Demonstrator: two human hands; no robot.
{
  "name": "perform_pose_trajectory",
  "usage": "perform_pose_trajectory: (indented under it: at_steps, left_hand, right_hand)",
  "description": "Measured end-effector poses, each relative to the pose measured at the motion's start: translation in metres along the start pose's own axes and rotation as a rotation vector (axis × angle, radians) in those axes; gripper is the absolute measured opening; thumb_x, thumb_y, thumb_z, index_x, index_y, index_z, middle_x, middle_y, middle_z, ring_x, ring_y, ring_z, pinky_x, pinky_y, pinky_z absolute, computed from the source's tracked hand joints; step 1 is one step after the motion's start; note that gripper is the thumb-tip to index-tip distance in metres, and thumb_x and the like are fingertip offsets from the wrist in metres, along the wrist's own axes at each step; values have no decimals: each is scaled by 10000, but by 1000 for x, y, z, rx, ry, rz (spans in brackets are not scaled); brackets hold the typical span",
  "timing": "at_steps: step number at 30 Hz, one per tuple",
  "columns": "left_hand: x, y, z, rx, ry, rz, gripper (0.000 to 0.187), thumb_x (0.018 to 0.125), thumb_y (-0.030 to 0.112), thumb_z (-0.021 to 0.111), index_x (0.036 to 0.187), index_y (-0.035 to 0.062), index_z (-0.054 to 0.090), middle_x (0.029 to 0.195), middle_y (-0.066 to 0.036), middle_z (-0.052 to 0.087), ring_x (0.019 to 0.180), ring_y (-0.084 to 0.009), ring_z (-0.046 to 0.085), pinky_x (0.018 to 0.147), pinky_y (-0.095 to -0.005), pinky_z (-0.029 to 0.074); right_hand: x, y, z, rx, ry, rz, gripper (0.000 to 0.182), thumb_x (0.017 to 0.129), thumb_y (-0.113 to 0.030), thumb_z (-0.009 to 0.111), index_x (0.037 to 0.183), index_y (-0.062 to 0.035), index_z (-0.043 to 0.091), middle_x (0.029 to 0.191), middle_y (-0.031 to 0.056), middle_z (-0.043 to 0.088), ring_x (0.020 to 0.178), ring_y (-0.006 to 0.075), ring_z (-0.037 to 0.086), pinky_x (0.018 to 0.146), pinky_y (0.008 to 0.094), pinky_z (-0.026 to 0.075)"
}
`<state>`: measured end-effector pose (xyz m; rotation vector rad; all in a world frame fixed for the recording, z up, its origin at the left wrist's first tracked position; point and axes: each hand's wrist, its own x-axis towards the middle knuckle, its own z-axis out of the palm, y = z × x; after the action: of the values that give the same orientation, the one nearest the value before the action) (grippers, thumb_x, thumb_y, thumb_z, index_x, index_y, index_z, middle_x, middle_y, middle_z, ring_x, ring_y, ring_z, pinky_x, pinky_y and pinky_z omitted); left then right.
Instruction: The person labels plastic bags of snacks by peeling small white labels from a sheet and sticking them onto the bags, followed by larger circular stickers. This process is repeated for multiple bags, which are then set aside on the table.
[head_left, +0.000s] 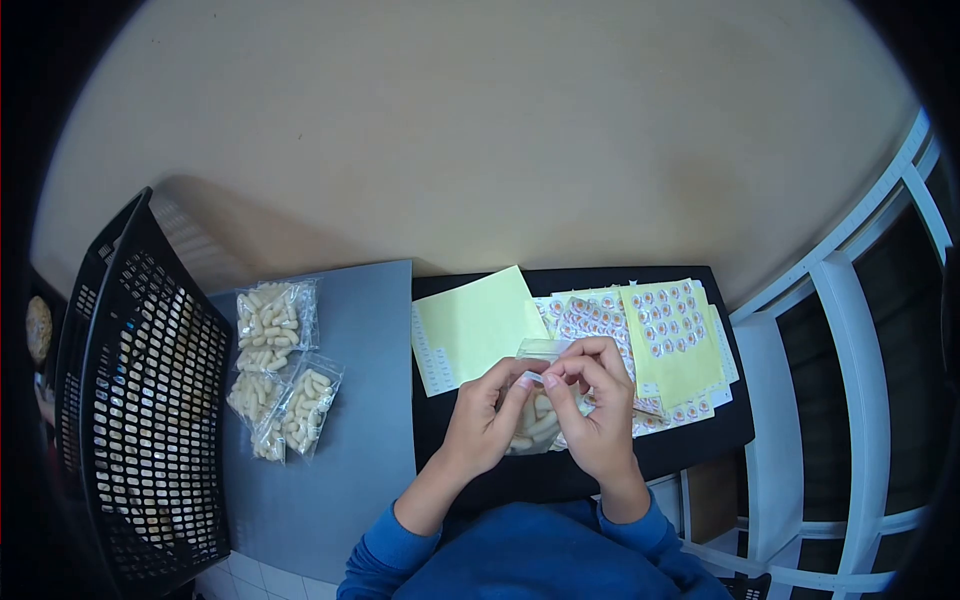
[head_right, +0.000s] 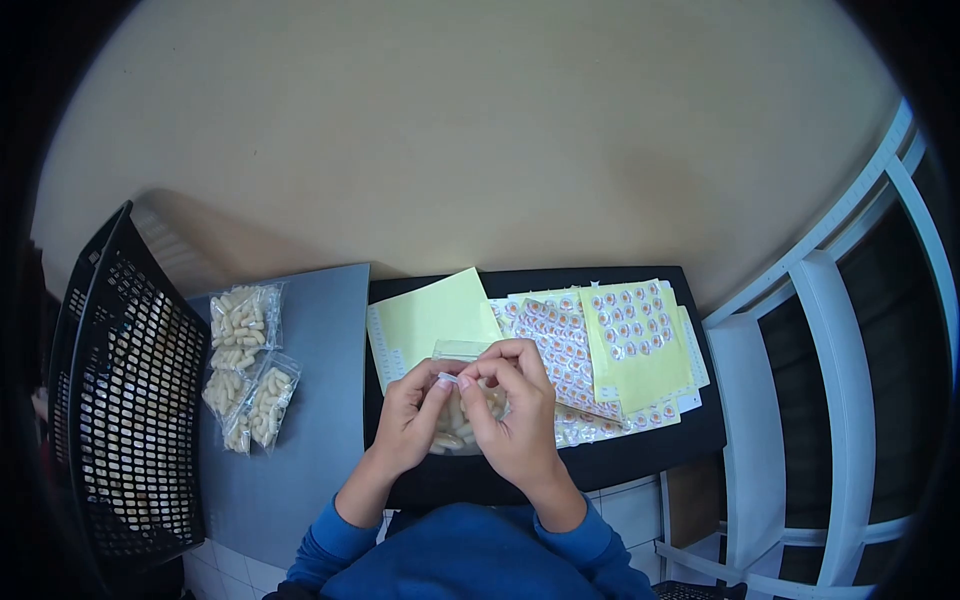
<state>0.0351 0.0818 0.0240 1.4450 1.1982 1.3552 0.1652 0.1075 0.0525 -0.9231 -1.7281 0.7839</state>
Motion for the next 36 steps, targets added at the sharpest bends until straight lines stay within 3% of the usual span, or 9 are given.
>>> perform_pose_trajectory:
  at_steps: [11,28,31,36]
  left_hand:
    - [-4,16,-5,87,-56,-87,262,887,122,363,1017,-15,544,804,-154,608,731,-197,605,684,-286,452]
    - [-5,7,0,119,27,63,243,862,92,392,991,-24,562,791,-168,602,701,-246,600,666,-303,454]
    - [-4,4,4,138,99,167,228,854,85,415,962,-29,580,753,-160,596,662,-239,591,640,-303,454]
    - [-5,7,3,122,114,132,221,853,80,440,940,-27,613,738,-137,606,646,-183,588,599,-278,457]
  right_hand:
    - [6,1,0,-48,2,-4,64,704,-29,613,738,9,574,865,88,449,660,137,468,567,244,404]
    - [5,3,5,-81,76,-8,88,646,-57,679,686,-20,610,869,85,458,636,130,472,550,235,410]
    - [3,6,6,-82,98,-51,100,634,-67,689,674,-24,608,869,85,458,634,140,464,559,248,398]
    - [1,7,8,-79,127,-111,130,601,-95,711,648,-38,604,869,102,453,741,182,454,639,275,377]
